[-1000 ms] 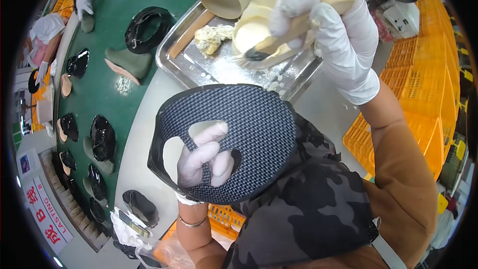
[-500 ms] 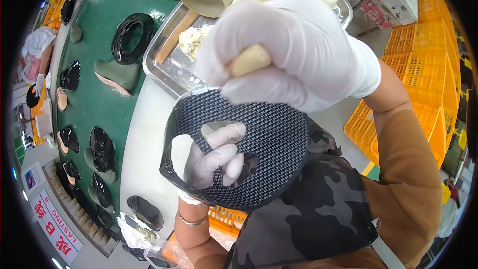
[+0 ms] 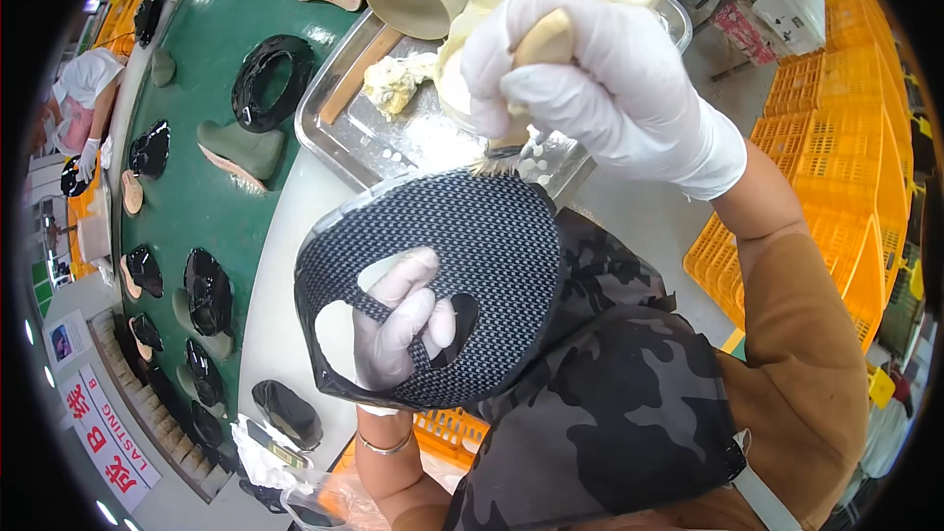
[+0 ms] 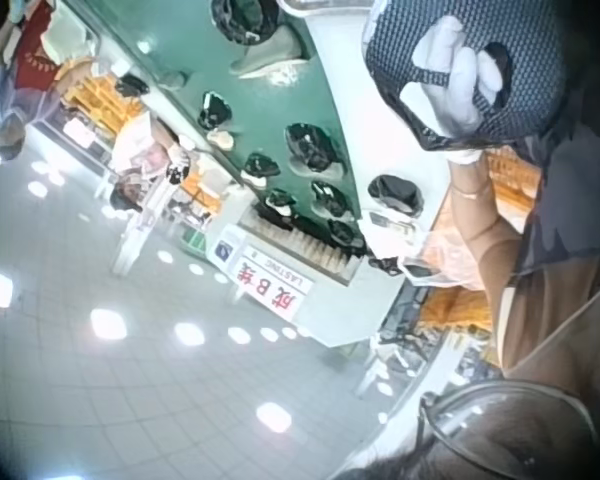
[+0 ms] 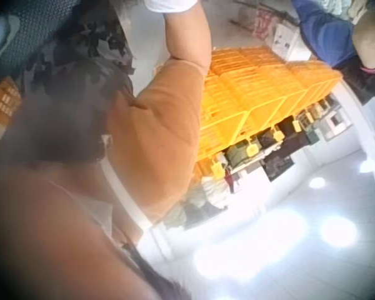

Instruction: The person repeatedly picks up black shoes from a green conveyor belt, applies a white substance to the soles using a brush, and places them into yellow crates. The process is repetitive and involves handling multiple shoes one at a time.

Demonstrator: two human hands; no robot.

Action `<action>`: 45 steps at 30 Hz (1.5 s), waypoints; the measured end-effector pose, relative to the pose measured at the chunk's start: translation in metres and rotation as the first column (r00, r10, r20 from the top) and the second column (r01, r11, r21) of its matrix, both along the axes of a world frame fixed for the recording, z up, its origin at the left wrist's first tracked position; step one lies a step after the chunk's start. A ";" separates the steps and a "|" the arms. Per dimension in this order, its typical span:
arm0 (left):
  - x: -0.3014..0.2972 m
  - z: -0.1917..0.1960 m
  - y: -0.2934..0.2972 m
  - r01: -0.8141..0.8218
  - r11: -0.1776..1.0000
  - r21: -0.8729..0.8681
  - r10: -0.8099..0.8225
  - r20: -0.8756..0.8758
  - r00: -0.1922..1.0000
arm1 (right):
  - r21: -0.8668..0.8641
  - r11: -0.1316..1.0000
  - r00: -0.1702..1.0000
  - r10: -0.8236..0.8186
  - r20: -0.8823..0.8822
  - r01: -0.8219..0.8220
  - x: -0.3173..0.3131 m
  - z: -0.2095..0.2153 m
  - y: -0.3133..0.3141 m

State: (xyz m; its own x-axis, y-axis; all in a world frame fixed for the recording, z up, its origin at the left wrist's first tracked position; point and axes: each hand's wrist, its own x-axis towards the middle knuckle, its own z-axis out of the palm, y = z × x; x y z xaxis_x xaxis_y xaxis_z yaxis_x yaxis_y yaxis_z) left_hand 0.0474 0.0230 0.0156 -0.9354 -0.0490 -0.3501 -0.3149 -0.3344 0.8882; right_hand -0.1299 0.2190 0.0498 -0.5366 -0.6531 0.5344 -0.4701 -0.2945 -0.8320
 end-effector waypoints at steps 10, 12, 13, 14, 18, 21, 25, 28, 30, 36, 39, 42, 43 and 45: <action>0.012 -0.015 0.005 -0.159 0.860 -0.485 -0.047 -0.385 0.922 | -0.233 0.948 0.976 -0.201 0.087 0.217 0.008 -0.006 -0.006; 0.015 -0.021 0.012 -0.264 0.937 -0.231 0.171 -0.355 0.919 | -0.164 0.947 0.956 -0.254 0.149 0.277 0.013 -0.008 0.006; 0.014 -0.023 0.016 -0.321 0.937 -0.134 0.261 -0.340 0.903 | -0.193 0.934 0.945 -0.267 0.188 0.302 0.018 -0.014 0.006; 0.014 -0.023 0.020 -0.377 0.925 -0.038 0.347 -0.317 0.883 | -0.222 0.918 0.933 -0.279 0.229 0.329 0.022 -0.018 0.008; 0.015 -0.027 0.025 -0.281 0.959 -0.043 0.238 -0.417 0.877 | -0.158 0.937 0.944 -0.287 0.165 0.312 0.030 -0.019 0.021; 0.008 -0.018 0.042 -0.282 0.926 0.250 0.353 -0.314 0.882 | -0.077 0.933 0.936 -0.351 0.031 0.352 0.024 -0.010 0.024; 0.005 -0.019 0.045 -0.276 0.913 0.301 0.367 -0.310 0.877 | -0.221 0.921 0.935 -0.344 -0.082 0.320 0.008 0.005 0.020; 0.001 -0.020 0.048 -0.286 0.948 0.137 0.317 -0.433 0.844 | -0.245 0.911 0.929 -0.362 -0.082 0.333 0.005 0.013 0.008; -0.002 -0.018 0.050 -0.312 0.947 0.075 0.309 -0.472 0.825 | -0.234 0.906 0.934 -0.356 0.026 0.352 0.009 0.005 0.006; -0.010 -0.040 0.048 -0.397 0.918 -0.012 0.305 -0.618 0.725 | -0.101 0.952 0.950 -0.274 0.150 0.290 0.025 0.000 0.028; -0.014 -0.036 0.045 -0.462 0.873 -0.156 0.239 -0.688 0.685 | -0.157 0.945 0.954 -0.266 0.141 0.287 0.018 0.013 0.020; -0.028 -0.032 0.052 -0.433 0.890 -0.140 0.263 -0.618 0.741 | -0.250 0.867 0.899 -0.385 0.209 0.430 0.017 0.005 0.002; -0.030 -0.029 0.047 -0.352 0.936 -0.015 0.279 -0.579 0.766 | -0.289 0.864 0.905 -0.353 0.236 0.412 0.017 0.001 -0.003; -0.035 -0.037 0.031 -0.103 0.937 0.334 0.300 -0.616 0.729 | -0.215 0.918 0.932 -0.285 0.223 0.332 0.016 -0.001 0.003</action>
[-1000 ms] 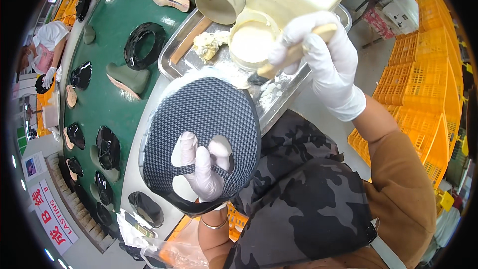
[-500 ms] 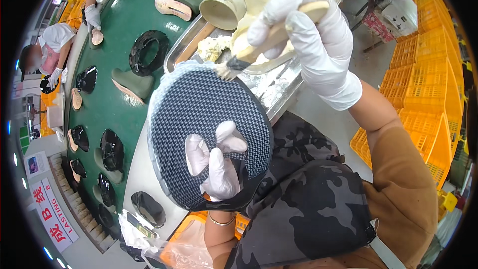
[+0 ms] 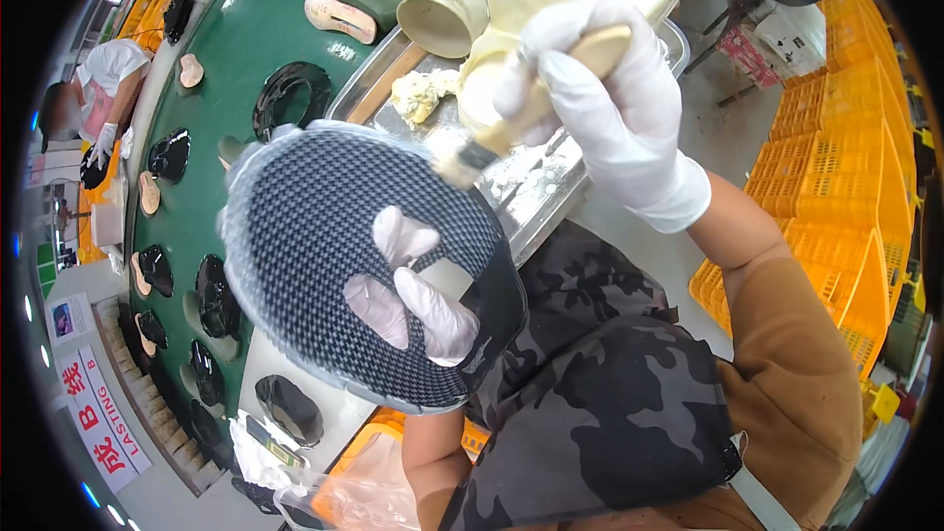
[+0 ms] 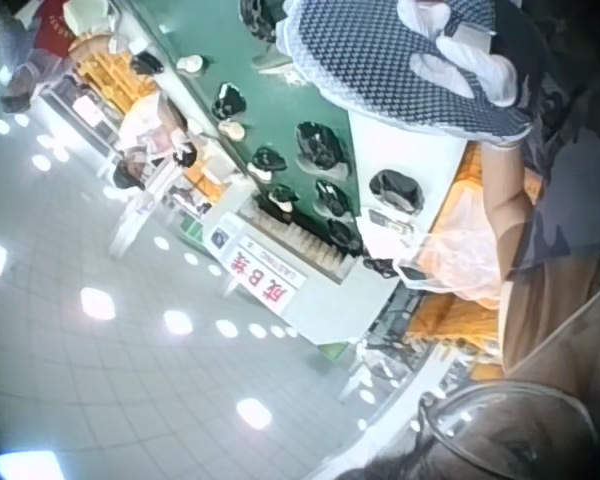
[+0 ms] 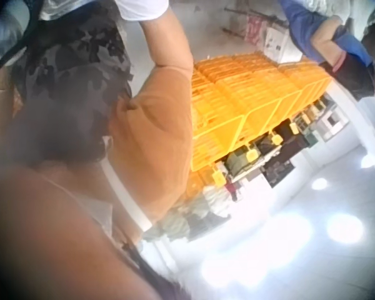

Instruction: The person repeatedly picks up black shoes from a green conveyor belt, applies a white substance to the soles using a brush, and places them into yellow crates. The process is repetitive and involves handling multiple shoes one at a time.

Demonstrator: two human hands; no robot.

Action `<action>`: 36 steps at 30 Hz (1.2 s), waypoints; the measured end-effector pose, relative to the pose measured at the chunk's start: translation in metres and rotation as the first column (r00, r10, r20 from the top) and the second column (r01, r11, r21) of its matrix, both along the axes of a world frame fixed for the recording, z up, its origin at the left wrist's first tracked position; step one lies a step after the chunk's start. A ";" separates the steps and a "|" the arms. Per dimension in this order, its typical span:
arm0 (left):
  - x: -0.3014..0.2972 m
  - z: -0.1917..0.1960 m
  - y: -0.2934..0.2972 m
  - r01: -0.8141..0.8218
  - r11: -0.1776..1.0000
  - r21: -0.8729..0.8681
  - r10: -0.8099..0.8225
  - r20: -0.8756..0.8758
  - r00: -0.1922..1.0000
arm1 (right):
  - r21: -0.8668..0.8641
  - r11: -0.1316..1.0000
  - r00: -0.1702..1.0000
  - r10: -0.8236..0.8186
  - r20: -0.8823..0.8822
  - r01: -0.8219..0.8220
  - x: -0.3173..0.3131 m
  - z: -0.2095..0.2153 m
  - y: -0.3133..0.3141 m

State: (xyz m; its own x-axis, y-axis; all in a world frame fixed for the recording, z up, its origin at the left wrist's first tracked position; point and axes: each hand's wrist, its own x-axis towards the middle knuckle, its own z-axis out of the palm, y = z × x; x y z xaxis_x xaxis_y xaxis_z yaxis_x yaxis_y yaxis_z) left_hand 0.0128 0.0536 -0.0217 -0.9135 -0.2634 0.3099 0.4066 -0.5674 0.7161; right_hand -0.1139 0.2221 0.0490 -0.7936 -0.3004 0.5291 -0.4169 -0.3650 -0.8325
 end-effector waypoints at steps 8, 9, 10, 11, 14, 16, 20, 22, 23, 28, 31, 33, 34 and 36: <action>-0.004 -0.012 0.008 -0.413 0.693 -0.591 0.438 -0.110 0.892 | 0.009 0.999 0.979 -0.034 -0.199 0.037 0.001 0.007 0.005; -0.009 -0.008 0.012 -0.455 0.605 -0.653 0.494 -0.140 0.858 | 0.033 0.999 0.978 -0.029 -0.205 0.036 0.000 0.004 0.003; -0.014 -0.005 0.016 -0.488 0.509 -0.709 0.546 -0.172 0.820 | 0.057 0.998 0.977 -0.023 -0.210 0.036 -0.001 0.001 0.001; -0.019 -0.001 0.020 -0.516 0.402 -0.757 0.601 -0.207 0.772 | 0.114 0.993 0.973 -0.002 -0.229 0.029 -0.001 0.001 0.003; -0.021 0.002 0.010 -0.479 0.269 -0.835 0.621 -0.229 0.749 | 0.298 0.954 0.977 0.097 -0.190 -0.037 0.002 0.008 0.012; -0.021 0.004 0.006 -0.482 0.164 -0.860 0.635 -0.282 0.719 | 0.325 0.938 0.985 0.155 -0.078 -0.122 0.004 0.010 0.013; -0.016 0.026 0.012 -0.442 -0.093 -0.892 0.608 -0.402 0.685 | 0.147 0.986 0.974 0.108 -0.200 -0.080 0.012 0.014 0.006; -0.022 0.022 0.010 -0.537 -0.168 -0.827 0.569 -0.526 0.632 | 0.215 0.975 0.950 0.112 -0.291 -0.049 0.010 0.014 0.007; -0.024 0.020 0.008 -0.579 -0.210 -0.788 0.549 -0.585 0.597 | 0.246 0.969 0.947 0.112 -0.302 -0.036 0.012 0.013 0.006; -0.016 0.041 0.010 -0.466 -0.439 -0.768 0.517 -0.640 0.568 | 0.319 0.937 0.980 0.178 -0.083 -0.143 0.025 0.015 0.008; -0.016 0.039 0.007 -0.535 -0.554 -0.638 0.409 -0.768 0.493 | 0.111 0.964 0.960 0.219 0.175 -0.240 0.035 0.028 0.010; -0.024 0.030 -0.007 -0.682 -0.551 -0.481 0.274 -0.876 0.396 | -0.035 0.977 0.944 0.211 0.255 -0.209 0.038 0.029 0.012; -0.031 0.019 -0.017 -0.747 -0.542 -0.386 0.221 -0.922 0.317 | -0.085 0.977 0.937 0.210 0.280 -0.194 0.040 0.028 0.012; -0.040 0.010 -0.030 -0.825 -0.522 -0.216 0.148 -0.976 0.161 | -0.157 0.964 0.921 0.252 0.296 -0.213 0.044 0.029 0.014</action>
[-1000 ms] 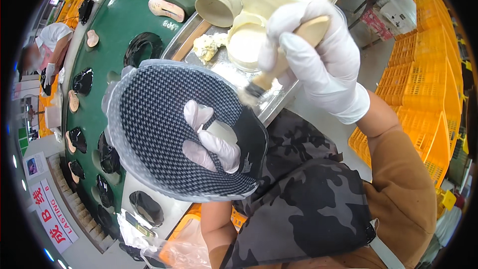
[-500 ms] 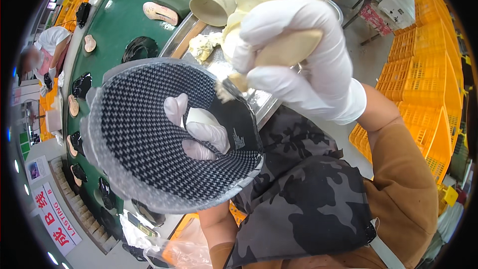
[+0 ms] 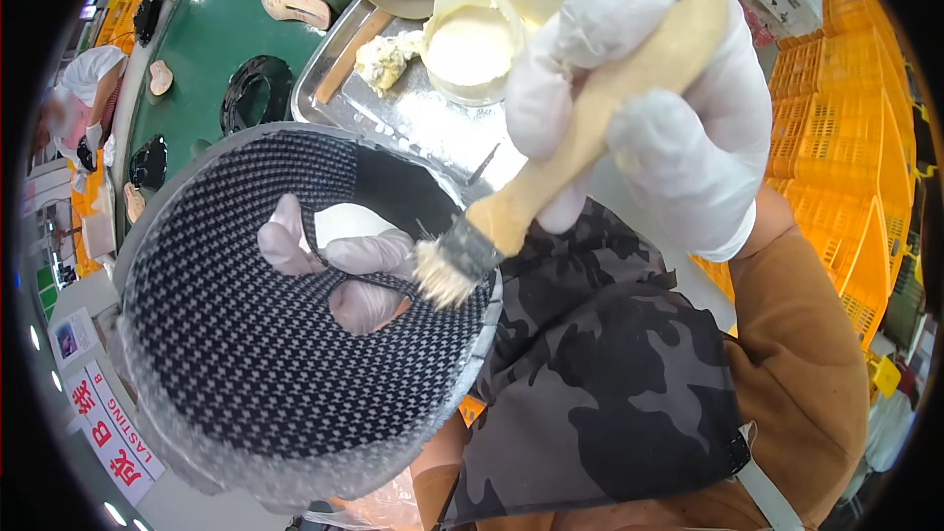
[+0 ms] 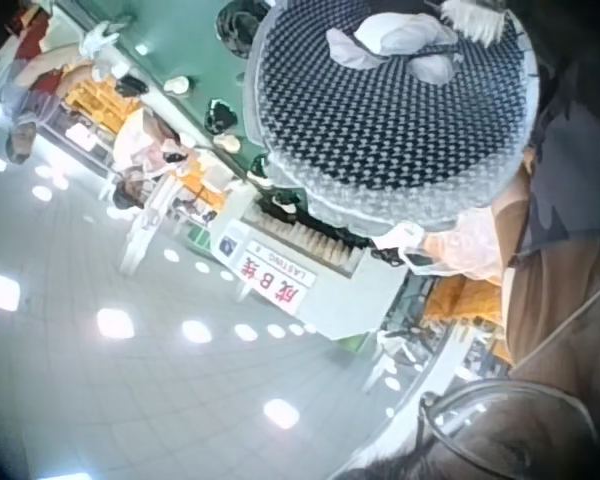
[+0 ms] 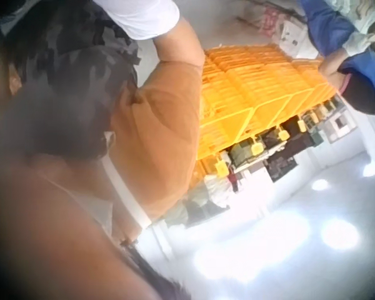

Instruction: The person repeatedly picks up black shoes from a green conveyor belt, applies a white substance to the soles using a brush, and places them into yellow crates. The process is repetitive and involves handling multiple shoes one at a time.

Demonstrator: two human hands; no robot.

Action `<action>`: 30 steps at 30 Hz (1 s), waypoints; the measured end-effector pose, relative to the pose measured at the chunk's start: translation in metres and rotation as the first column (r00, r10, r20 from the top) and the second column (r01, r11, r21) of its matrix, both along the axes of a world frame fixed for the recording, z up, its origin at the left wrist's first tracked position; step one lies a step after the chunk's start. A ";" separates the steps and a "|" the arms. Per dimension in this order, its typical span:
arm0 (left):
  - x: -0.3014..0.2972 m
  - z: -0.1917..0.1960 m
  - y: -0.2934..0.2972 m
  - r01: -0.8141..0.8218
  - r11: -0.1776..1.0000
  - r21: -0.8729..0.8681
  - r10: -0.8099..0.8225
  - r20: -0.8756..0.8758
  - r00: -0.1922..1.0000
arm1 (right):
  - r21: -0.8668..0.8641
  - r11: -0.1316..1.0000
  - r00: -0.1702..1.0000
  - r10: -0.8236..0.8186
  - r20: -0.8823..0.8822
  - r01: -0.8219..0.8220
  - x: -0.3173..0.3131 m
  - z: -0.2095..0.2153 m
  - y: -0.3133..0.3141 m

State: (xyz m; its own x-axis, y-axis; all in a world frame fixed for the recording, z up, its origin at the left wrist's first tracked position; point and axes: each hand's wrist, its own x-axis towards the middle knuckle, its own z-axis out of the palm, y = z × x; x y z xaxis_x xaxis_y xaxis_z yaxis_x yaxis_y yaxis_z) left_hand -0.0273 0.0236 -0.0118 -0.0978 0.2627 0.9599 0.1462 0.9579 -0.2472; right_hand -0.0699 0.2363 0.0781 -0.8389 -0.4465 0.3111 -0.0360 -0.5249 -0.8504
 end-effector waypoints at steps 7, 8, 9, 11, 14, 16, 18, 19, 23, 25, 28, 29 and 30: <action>-0.016 0.007 0.009 0.217 0.965 0.144 -0.165 -0.309 0.937 | 0.002 1.000 0.999 0.018 -0.038 -0.018 0.014 -0.017 0.000; -0.012 0.001 -0.001 0.243 0.967 0.072 -0.217 -0.262 0.940 | 0.022 1.000 0.991 -0.008 -0.131 0.011 0.009 -0.022 0.001; -0.004 0.007 0.006 0.141 0.984 0.106 -0.131 -0.096 0.987 | 0.006 0.999 0.986 -0.038 -0.161 0.039 0.006 -0.024 0.002; 0.011 0.016 0.014 0.020 0.994 0.111 -0.030 0.085 0.996 | -0.032 0.997 0.972 -0.082 -0.219 0.077 0.003 -0.027 0.000; 0.011 0.017 0.015 -0.016 0.993 0.117 0.003 0.106 0.994 | -0.100 0.995 0.986 -0.044 -0.159 0.029 0.006 -0.023 -0.004; -0.002 0.008 0.015 0.200 0.958 0.207 -0.195 -0.044 0.980 | -0.005 1.000 0.983 0.022 -0.180 -0.024 0.005 -0.025 0.000; -0.015 0.007 0.017 -0.045 0.999 -0.017 0.042 -0.156 0.987 | 0.084 0.996 0.973 0.014 -0.232 0.006 -0.001 -0.028 0.000; -0.015 0.009 0.022 -0.091 0.995 -0.037 0.085 -0.144 0.986 | 0.097 0.994 0.954 -0.015 -0.301 0.046 -0.008 -0.033 0.000; -0.007 0.008 0.028 -0.206 0.978 -0.032 0.205 -0.052 0.977 | 0.120 0.976 0.871 -0.101 -0.480 0.180 -0.024 -0.049 -0.013; -0.006 0.004 0.025 -0.152 0.987 0.045 0.150 0.038 0.988 | 0.081 0.978 0.859 -0.129 -0.495 0.193 -0.029 -0.049 -0.019; 0.024 0.001 0.021 0.029 0.879 0.476 -0.223 0.356 0.908 | -0.041 0.978 0.870 -0.202 -0.450 0.206 -0.037 -0.040 -0.030; 0.027 -0.003 0.018 0.073 0.758 0.648 -0.363 0.326 0.873 | -0.064 0.975 0.878 -0.221 -0.425 0.214 -0.041 -0.036 -0.031; 0.026 -0.004 0.016 0.116 0.636 0.763 -0.475 0.269 0.838 | -0.086 0.971 0.885 -0.238 -0.399 0.222 -0.046 -0.029 -0.031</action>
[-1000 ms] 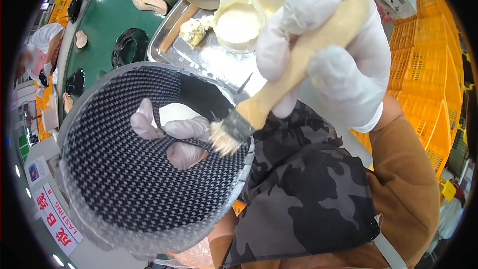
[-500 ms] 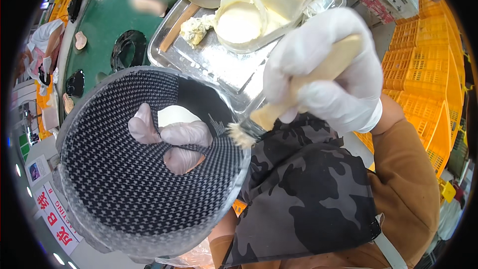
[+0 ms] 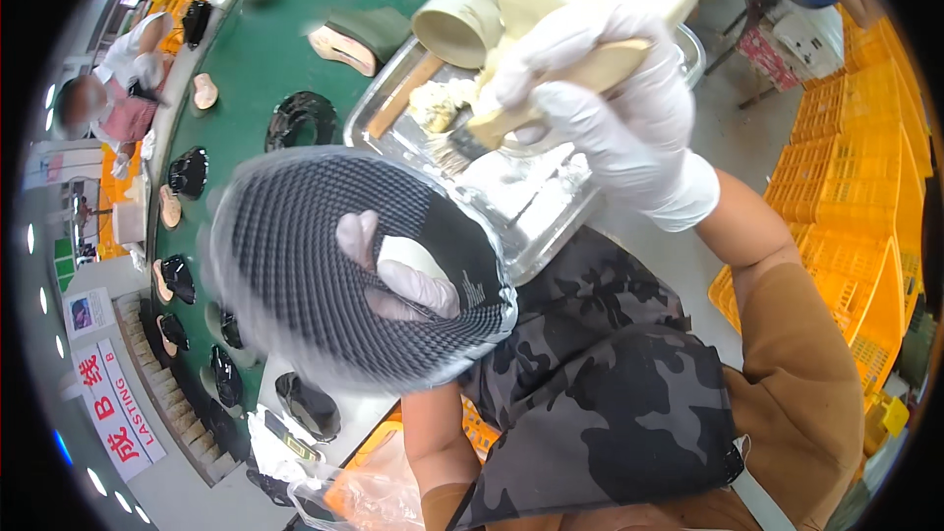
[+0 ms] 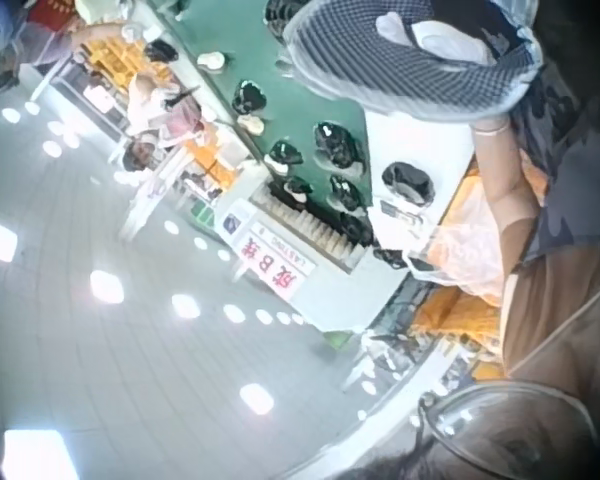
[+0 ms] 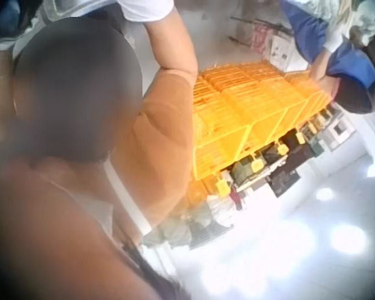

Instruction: The person repeatedly picks up black shoes from a green conveyor belt, applies a white substance to the soles using a brush, and places them into yellow crates. The process is repetitive and involves handling multiple shoes one at a time.

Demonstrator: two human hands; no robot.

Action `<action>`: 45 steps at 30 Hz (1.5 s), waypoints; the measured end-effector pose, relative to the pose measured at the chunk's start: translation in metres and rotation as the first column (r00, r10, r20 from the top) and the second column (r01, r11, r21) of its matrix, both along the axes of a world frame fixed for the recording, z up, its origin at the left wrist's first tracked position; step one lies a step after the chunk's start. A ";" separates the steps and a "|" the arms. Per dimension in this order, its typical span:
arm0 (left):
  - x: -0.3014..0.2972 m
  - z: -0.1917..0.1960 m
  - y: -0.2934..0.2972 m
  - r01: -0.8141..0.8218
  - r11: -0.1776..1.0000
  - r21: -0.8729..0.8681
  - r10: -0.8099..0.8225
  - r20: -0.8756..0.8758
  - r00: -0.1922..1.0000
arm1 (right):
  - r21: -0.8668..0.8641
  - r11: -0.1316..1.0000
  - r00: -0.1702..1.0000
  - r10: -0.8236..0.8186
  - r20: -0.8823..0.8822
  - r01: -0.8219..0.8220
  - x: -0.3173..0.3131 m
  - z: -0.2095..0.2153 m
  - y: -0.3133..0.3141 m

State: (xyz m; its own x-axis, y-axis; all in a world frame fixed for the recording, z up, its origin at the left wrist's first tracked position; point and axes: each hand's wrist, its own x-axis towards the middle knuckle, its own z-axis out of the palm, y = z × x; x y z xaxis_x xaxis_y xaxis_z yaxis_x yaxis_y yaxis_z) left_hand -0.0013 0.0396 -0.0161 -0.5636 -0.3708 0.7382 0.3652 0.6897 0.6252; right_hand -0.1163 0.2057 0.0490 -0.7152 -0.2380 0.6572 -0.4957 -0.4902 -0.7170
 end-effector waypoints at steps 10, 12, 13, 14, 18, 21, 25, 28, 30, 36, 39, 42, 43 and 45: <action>-0.058 0.039 -0.073 0.191 0.766 0.614 -0.379 0.192 0.905 | 0.542 0.839 0.995 0.000 0.095 -0.052 -0.095 0.052 0.038; -0.096 0.050 -0.089 0.173 0.687 0.705 -0.431 0.205 0.879 | 0.546 0.822 0.968 0.027 0.249 -0.163 -0.100 0.053 0.040; -0.118 0.060 -0.088 0.132 0.581 0.803 -0.429 0.163 0.889 | 0.536 0.821 0.966 0.066 0.251 -0.195 -0.102 0.052 0.041; -0.134 0.065 -0.091 0.117 0.747 0.654 -0.388 0.287 0.876 | 0.521 0.820 0.961 0.115 0.253 -0.235 -0.101 0.051 0.040; -0.207 0.067 -0.113 0.091 0.965 0.248 -0.225 0.588 0.777 | 0.485 0.818 0.941 0.193 0.277 -0.310 -0.098 0.050 0.039; -0.263 0.051 -0.123 0.064 0.990 -0.126 0.021 0.578 0.816 | 0.464 0.803 0.914 0.230 0.335 -0.373 -0.100 0.050 0.040; -0.302 0.033 -0.110 -0.017 0.955 -0.298 0.192 0.571 0.798 | 0.438 0.798 0.886 0.243 0.394 -0.414 -0.098 0.052 0.042; -0.320 0.014 -0.103 -0.008 0.895 -0.445 0.278 0.545 0.791 | 0.452 0.788 0.880 0.229 0.415 -0.418 -0.098 0.051 0.044; -0.325 0.007 -0.102 0.013 0.887 -0.462 0.290 0.578 0.763 | 0.432 0.791 0.876 0.256 0.410 -0.434 -0.100 0.050 0.047; -0.287 -0.002 -0.129 0.043 0.977 -0.209 0.036 0.360 0.932 | 0.426 0.785 0.867 0.272 0.417 -0.451 -0.101 0.053 0.045; -0.218 0.002 -0.143 0.097 0.991 -0.089 -0.052 0.412 0.910 | 0.459 0.793 0.882 0.201 0.426 -0.402 -0.098 0.054 0.045; -0.116 -0.006 -0.152 0.015 0.999 0.034 -0.029 0.461 0.887 | 0.506 0.797 0.909 0.124 0.398 -0.330 -0.090 0.056 0.035; -0.080 -0.013 -0.158 -0.034 0.996 0.081 -0.010 0.488 0.873 | 0.520 0.798 0.921 0.108 0.375 -0.305 -0.088 0.054 0.034; -0.004 -0.017 -0.158 -0.133 0.968 0.211 0.012 0.492 0.871 | 0.595 0.790 0.977 0.023 0.212 -0.148 -0.082 0.048 0.030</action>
